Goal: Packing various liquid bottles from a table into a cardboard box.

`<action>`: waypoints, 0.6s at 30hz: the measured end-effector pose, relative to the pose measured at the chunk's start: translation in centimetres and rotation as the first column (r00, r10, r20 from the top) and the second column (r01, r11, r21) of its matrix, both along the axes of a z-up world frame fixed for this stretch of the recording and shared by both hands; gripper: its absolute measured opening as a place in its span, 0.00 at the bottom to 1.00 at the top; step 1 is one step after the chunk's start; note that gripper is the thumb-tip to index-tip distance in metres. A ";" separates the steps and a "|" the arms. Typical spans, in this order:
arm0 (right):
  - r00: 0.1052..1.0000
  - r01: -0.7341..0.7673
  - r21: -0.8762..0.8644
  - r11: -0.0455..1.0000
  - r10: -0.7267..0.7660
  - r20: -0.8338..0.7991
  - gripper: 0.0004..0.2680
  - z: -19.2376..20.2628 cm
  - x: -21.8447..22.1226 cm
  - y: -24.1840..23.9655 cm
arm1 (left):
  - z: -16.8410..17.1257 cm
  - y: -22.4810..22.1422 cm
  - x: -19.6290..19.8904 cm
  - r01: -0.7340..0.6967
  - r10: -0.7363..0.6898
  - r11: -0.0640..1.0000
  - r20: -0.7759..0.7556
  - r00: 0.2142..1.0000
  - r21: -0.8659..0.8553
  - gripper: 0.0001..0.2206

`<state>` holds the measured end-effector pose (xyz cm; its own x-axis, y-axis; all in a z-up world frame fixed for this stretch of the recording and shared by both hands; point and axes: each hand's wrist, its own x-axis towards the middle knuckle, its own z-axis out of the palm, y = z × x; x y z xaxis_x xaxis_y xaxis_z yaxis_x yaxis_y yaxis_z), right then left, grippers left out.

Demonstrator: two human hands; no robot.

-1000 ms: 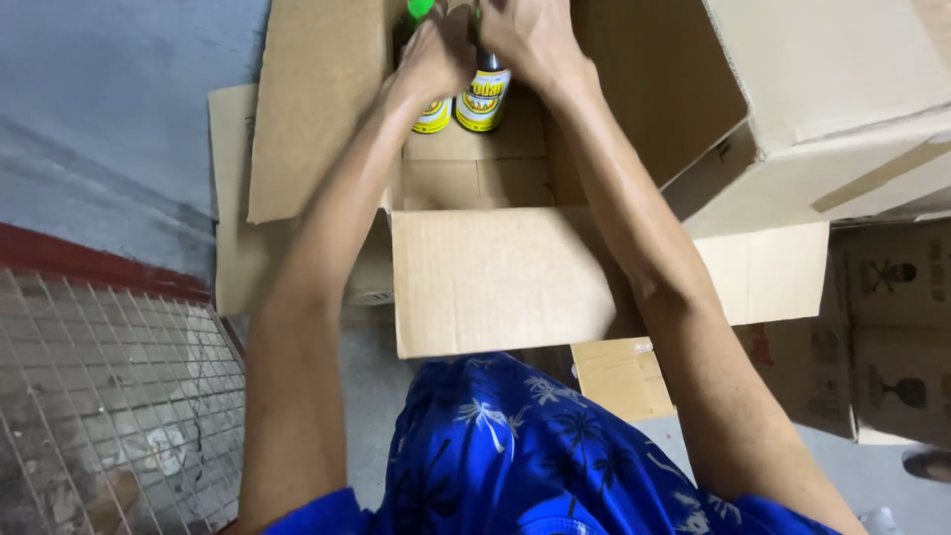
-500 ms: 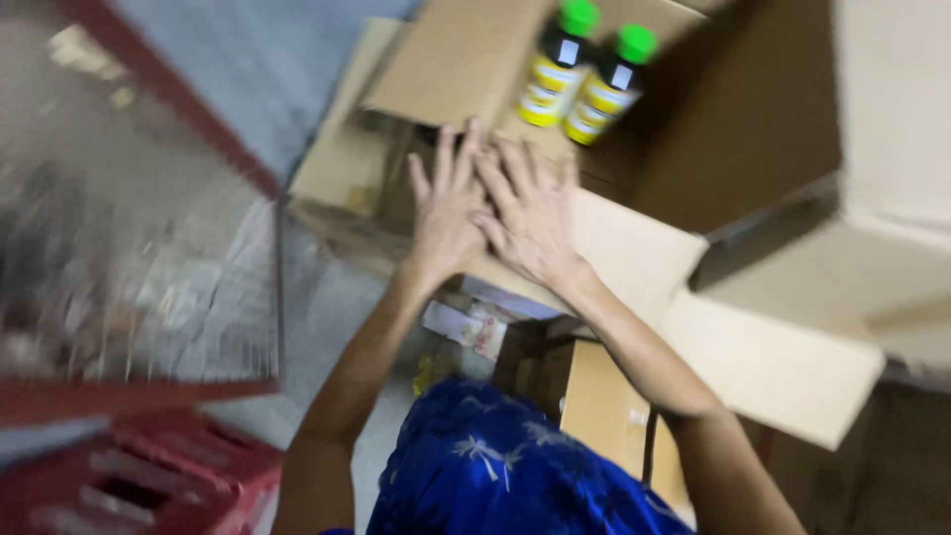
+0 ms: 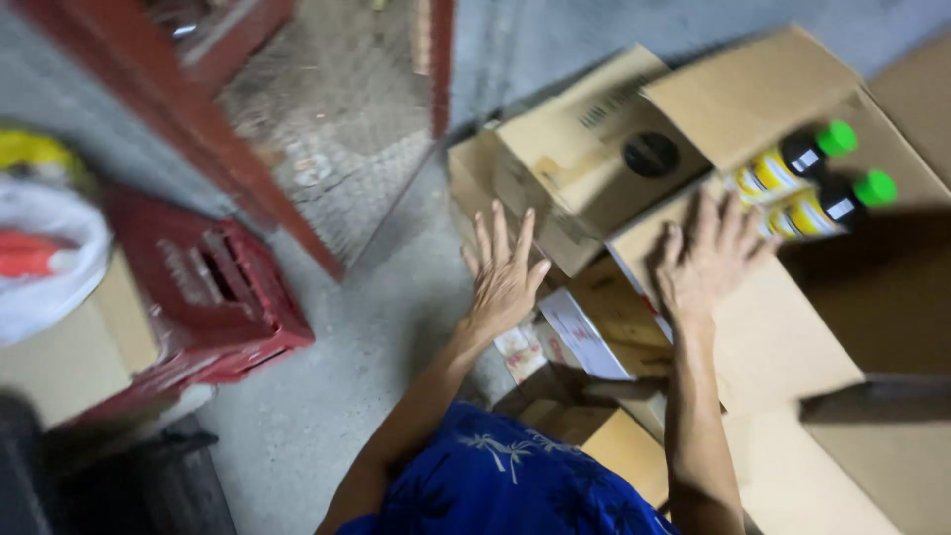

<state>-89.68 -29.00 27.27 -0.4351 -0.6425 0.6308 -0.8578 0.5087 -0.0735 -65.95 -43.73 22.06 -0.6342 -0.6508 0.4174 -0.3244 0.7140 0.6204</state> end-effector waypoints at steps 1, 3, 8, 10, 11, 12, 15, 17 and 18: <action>0.997 0.028 -0.007 1.000 -0.028 -0.076 0.21 -0.4 -0.2 -0.4 | -0.2 -0.3 1.6 -0.040 0.037 0.997 0.050 0.998 0.069 0.37; 0.989 0.024 -0.022 0.999 -0.027 -0.143 0.21 -1.2 0.3 -1.9 | -1.3 -1.2 5.1 -0.116 0.102 0.984 0.107 0.989 0.133 0.37; 0.985 -0.161 -0.159 0.974 0.168 0.032 0.22 -6.0 2.7 -7.4 | -4.3 -2.4 13.2 -0.366 0.304 0.896 0.252 0.918 0.252 0.37; 0.940 -0.328 -0.161 0.931 0.338 0.041 0.22 -8.7 8.0 -11.0 | -5.2 -2.3 16.1 -0.440 0.384 0.866 0.246 0.890 0.238 0.36; 0.879 -0.460 -0.170 0.871 0.474 0.048 0.23 -10.1 10.9 -12.8 | -5.5 -2.3 17.7 -0.488 0.439 0.845 0.236 0.867 0.220 0.36; 0.864 -0.485 -0.174 0.857 0.500 0.052 0.23 -10.4 15.2 -13.8 | -5.5 -2.2 19.2 -0.514 0.465 0.830 0.241 0.852 0.216 0.36; 0.835 -0.525 0.085 0.847 0.494 0.244 0.27 -10.1 27.1 -16.0 | -5.2 -1.9 23.6 -0.587 0.549 0.782 0.216 0.808 0.208 0.35; 0.701 -0.686 0.116 0.718 0.608 0.372 0.28 -8.5 34.0 -16.7 | -5.1 -1.0 27.0 -0.691 0.664 0.705 0.193 0.722 0.160 0.34; 0.662 -0.728 0.121 0.675 0.645 0.381 0.28 -8.0 36.4 -16.7 | -5.0 -0.5 28.8 -0.732 0.704 0.660 0.202 0.681 0.165 0.34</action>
<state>-53.31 -45.73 19.28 0.0667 -0.9401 0.3343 -0.9250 -0.1839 -0.3324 -37.14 -44.21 17.08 0.0381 -0.9852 0.1673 -0.7542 0.0815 0.6515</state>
